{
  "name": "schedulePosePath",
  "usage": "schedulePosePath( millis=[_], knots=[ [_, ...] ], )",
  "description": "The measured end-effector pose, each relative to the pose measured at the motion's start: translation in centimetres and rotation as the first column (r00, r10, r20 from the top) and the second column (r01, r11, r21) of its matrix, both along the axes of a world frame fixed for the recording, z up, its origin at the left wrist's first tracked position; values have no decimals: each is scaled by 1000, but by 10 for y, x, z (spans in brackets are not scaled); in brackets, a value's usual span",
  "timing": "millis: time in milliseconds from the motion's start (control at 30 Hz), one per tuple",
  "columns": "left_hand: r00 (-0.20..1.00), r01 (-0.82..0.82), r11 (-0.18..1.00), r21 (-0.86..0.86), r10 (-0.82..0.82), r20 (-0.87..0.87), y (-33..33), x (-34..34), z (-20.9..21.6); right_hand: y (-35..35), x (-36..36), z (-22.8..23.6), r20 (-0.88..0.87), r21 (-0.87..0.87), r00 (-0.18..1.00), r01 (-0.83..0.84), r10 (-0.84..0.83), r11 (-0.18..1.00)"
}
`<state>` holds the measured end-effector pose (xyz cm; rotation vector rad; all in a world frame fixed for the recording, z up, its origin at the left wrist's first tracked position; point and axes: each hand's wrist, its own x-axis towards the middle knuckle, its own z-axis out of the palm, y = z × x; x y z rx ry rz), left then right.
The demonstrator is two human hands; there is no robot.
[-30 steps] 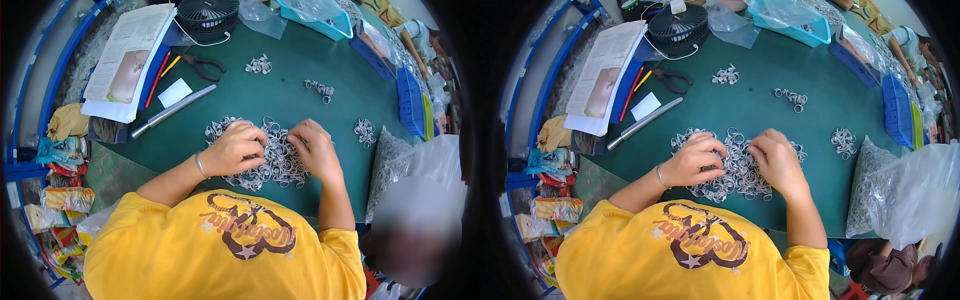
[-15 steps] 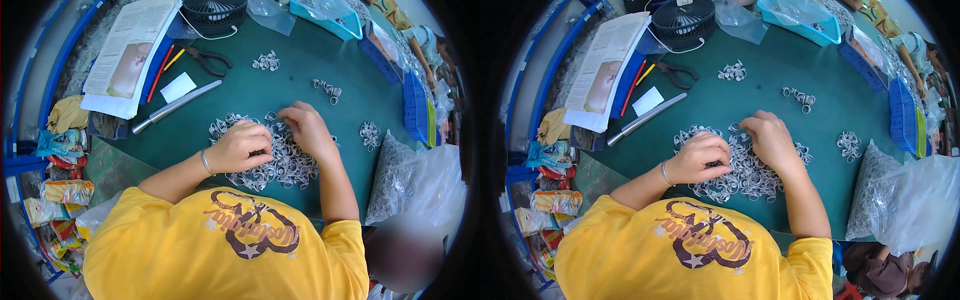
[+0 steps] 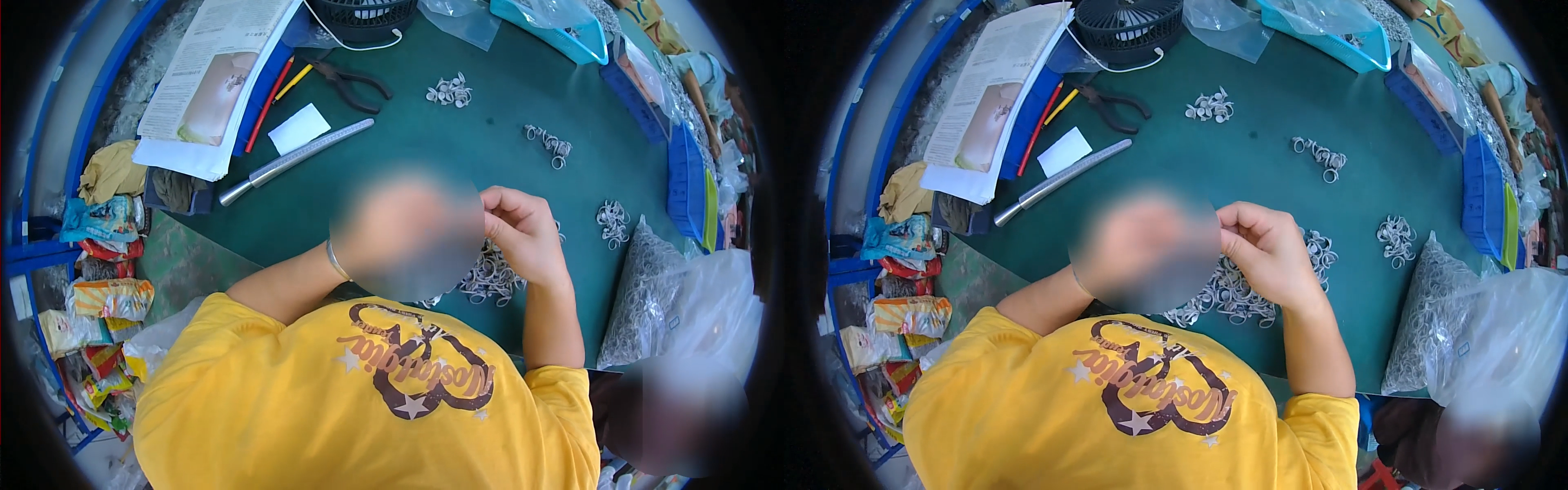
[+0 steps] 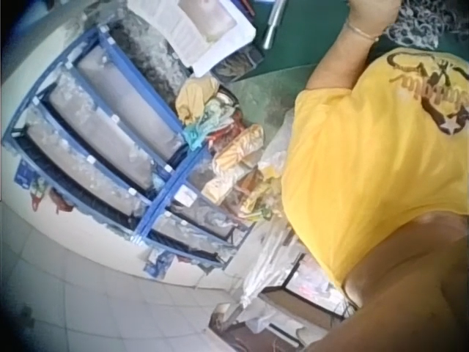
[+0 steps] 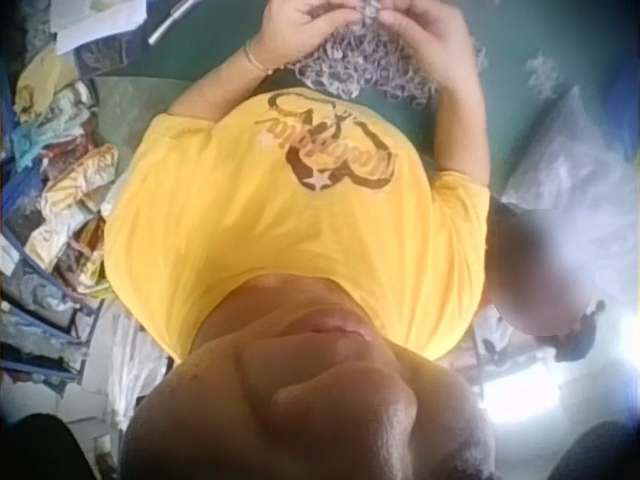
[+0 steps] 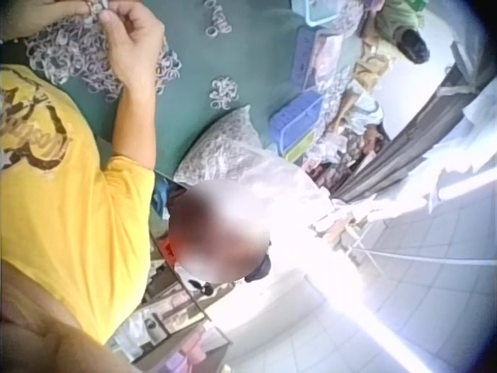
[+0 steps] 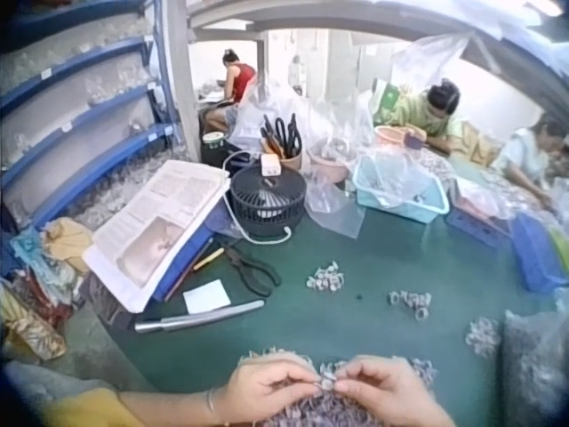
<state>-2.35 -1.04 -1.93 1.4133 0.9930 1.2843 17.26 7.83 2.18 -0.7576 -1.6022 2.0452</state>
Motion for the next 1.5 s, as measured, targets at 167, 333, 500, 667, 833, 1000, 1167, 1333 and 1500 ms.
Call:
schedulePosePath(
  millis=[167, 333, 500, 667, 833, 1000, 1167, 1333, 1500],
  knots=[
    [980, 58, 997, -40, -50, 191, -4, 6, -4, -19, 7, -4, 2, 113, 992, 121, -122, 986],
    [999, 45, 999, -8, -45, 28, -7, 4, -3, -28, 9, -9, -8, 118, 984, 179, -180, 977],
    [1000, 20, 997, 79, -19, -15, -9, 8, -5, -30, 12, -11, 46, 203, 977, 196, -210, 959],
    [991, 34, 992, 118, -18, -135, -7, 8, 11, -33, 14, -11, 47, 228, 969, 226, -243, 947],
    [977, 35, 994, 108, -11, -214, -8, 9, 15, -33, 16, -11, 56, 295, 962, 239, -267, 925],
    [965, 24, 994, 105, 5, -263, -7, 8, 14, -30, 13, -6, 28, 635, 956, 209, -293, 744],
    [997, -10, 994, -104, 17, 74, -8, 12, 7, -37, 8, -7, -66, 683, 949, 269, -308, 680],
    [988, 0, 991, -134, 21, 153, -8, 11, 13, -37, 12, -8, -33, 175, 940, 339, -338, 924],
    [989, -110, 978, 175, 125, -80, -3, 11, 24, -39, 12, -1, -22, 7, 969, 247, -247, 969]
  ],
)
